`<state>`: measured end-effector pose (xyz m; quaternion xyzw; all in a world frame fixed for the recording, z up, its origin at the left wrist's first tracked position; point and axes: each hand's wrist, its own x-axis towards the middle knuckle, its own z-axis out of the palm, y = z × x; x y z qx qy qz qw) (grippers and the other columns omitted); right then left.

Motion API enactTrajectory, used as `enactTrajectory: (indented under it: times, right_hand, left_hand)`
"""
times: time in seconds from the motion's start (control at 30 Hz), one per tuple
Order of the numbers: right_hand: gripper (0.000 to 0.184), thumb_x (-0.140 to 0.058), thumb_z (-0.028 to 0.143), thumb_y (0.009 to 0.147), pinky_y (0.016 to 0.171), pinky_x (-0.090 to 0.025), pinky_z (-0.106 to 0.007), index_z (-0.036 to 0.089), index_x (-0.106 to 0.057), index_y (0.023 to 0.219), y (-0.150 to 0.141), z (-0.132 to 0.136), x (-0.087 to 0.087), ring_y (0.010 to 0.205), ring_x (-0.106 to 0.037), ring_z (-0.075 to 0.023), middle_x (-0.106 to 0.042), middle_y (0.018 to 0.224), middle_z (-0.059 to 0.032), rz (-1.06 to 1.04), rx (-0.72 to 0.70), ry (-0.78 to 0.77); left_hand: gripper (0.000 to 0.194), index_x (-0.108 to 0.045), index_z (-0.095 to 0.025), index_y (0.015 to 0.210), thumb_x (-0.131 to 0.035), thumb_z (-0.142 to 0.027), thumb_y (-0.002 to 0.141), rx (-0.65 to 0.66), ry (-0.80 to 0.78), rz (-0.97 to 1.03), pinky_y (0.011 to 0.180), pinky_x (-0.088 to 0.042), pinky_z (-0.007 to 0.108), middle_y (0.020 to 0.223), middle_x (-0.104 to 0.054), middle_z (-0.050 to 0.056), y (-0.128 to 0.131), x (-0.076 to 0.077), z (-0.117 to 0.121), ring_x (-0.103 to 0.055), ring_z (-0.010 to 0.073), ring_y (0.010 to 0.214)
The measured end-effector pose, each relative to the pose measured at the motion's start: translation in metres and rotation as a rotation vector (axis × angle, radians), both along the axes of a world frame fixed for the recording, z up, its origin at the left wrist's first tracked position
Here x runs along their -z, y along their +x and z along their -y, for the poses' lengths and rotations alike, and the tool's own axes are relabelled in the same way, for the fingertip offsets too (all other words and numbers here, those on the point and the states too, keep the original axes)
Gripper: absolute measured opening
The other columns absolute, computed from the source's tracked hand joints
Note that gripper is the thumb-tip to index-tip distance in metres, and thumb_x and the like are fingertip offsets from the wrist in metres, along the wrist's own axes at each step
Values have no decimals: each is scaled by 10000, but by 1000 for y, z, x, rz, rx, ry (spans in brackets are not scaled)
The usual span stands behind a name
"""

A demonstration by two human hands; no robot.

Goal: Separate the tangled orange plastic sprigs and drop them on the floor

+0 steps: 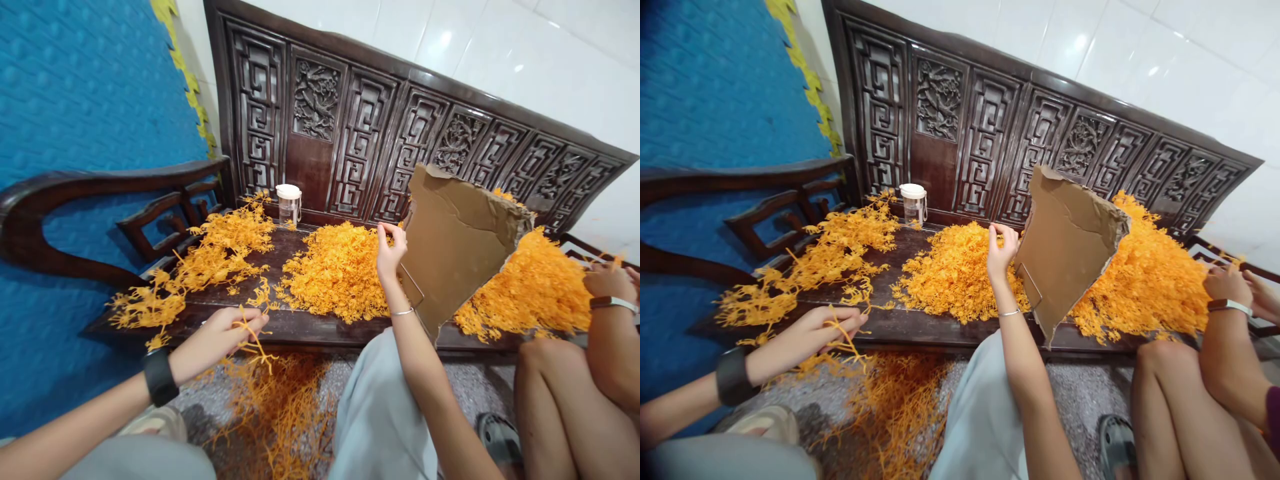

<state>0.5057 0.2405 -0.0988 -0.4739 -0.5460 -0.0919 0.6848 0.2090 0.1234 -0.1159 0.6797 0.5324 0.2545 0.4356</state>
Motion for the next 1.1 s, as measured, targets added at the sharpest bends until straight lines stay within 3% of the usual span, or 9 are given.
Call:
enactTrajectory:
  times: [0.1,0.17,0.27,0.37,0.47,0.67,0.83,0.93,1.1]
  right_hand:
    - [209,-470,357,811,833,-377,-352,201,-607,788,-20,14,-2,844,-525,-176,-614,832,-37,61,-96,-11]
    - [209,-471,357,814,836,-377,-361,208,-608,763,-35,24,-1,833,-533,-178,-618,815,-32,137,-216,-73]
    - [234,-469,370,821,830,-388,-353,210,-620,743,-60,37,4,811,-550,-169,-623,783,-23,285,-533,-269]
    - [269,-439,395,836,805,-424,-325,203,-628,852,-86,50,12,860,-568,-157,-635,878,-32,332,-913,-533]
    - [318,-501,411,797,798,-445,-312,210,-571,1032,-107,63,21,893,-572,-146,-619,994,-42,317,-1115,-722]
    - [390,-554,383,768,814,-442,-314,232,-500,1123,-124,79,30,959,-552,-144,-575,1089,-48,252,-1207,-720]
    - [499,-623,367,717,916,-382,-373,293,-455,1181,-122,84,22,1067,-475,-169,-486,1217,-35,398,-1088,-527]
    - [280,-641,330,711,1016,-259,-412,275,-590,980,-121,88,15,1199,-340,-186,-493,1212,-11,627,-1047,-397]
    - [133,-649,274,708,926,-360,-363,221,-578,807,-123,91,13,971,-523,-144,-616,953,-7,577,-1163,-424]
  left_hand:
    - [360,-436,-177,522,-442,-454,751,61,-48,75,424,-240,207,396,-315,-82,0,-3,-2,-288,76,391]
    - [371,-441,-178,550,-415,-476,768,32,-90,147,413,-221,201,388,-338,-80,0,-6,-4,-277,76,386]
    - [390,-454,-177,580,-384,-505,779,-25,-127,201,393,-198,195,407,-402,-66,-1,-9,-5,-279,75,375]
    - [377,-451,-173,573,-418,-497,762,-24,-113,195,395,-207,195,433,-435,-57,-1,-11,-4,-293,70,377]
    - [332,-465,-169,574,-470,-462,730,20,-117,169,400,-216,198,446,-442,-54,-1,-11,-1,-314,74,388]
    - [305,-452,-176,573,-491,-449,703,142,-145,161,438,-251,212,528,-407,-51,-2,-8,3,-377,98,469]
    - [370,-443,-179,487,-469,-463,722,298,-136,2,452,-256,228,451,-363,-59,-2,-6,7,-323,95,429]
    - [348,-453,-180,490,-482,-450,707,275,-143,-22,438,-243,228,437,-382,-59,-1,-3,7,-319,97,417]
    - [359,-421,-183,475,-503,-460,688,274,-119,-41,456,-274,226,439,-387,-63,-2,4,3,-333,100,431]
